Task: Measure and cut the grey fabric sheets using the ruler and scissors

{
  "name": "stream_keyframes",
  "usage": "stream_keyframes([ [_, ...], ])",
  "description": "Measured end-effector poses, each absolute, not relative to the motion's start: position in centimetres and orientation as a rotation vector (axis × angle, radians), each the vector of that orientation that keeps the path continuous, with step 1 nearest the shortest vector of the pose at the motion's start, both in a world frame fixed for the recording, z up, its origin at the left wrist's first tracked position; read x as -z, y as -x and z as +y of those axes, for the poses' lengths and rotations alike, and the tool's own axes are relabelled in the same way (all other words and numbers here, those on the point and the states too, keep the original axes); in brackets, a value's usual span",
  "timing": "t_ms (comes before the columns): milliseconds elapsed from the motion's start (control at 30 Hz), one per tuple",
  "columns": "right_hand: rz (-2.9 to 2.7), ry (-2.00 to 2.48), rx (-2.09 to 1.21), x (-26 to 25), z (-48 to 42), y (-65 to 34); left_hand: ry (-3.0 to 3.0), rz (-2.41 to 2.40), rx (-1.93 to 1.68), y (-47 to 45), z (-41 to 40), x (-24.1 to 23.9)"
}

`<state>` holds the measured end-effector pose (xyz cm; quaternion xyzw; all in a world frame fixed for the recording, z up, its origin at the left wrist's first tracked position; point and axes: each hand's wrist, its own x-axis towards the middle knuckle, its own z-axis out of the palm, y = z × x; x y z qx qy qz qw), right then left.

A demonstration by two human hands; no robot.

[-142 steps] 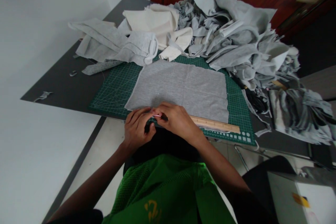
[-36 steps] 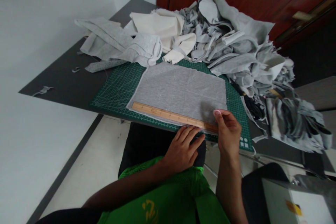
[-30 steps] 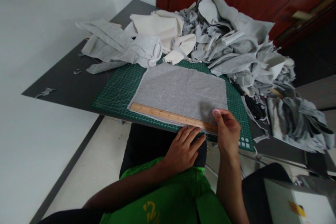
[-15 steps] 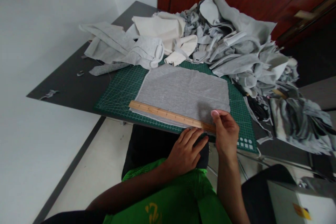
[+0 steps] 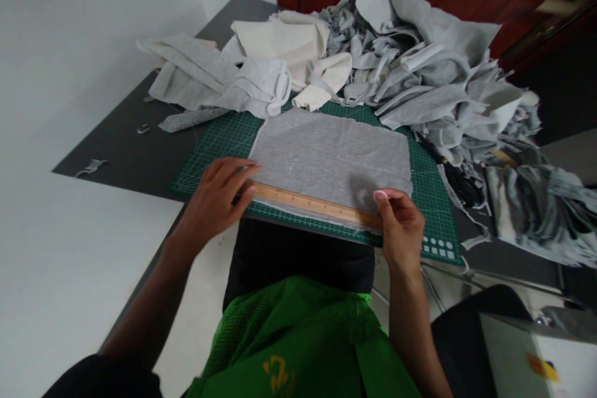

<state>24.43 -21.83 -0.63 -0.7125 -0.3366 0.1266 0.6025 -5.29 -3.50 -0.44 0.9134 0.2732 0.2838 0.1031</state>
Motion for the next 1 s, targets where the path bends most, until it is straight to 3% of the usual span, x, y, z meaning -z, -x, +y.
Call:
stream_keyframes([
  [133, -0.787, 1.637, -0.314, 0.6, -21.8, -24.1, -2.728, 0.725, -0.638, 8.3, 0.1, 0.4],
  [433, -0.789, 1.574, -0.421, 1.1, -22.6, -24.8, -2.67, 0.537, -0.583, 9.6, 1.7, 0.7],
  [1000, -0.837, 1.6, -0.453, 0.8, -23.0, -24.6, -2.722, 0.411, -0.676, 9.8, 1.6, 0.4],
])
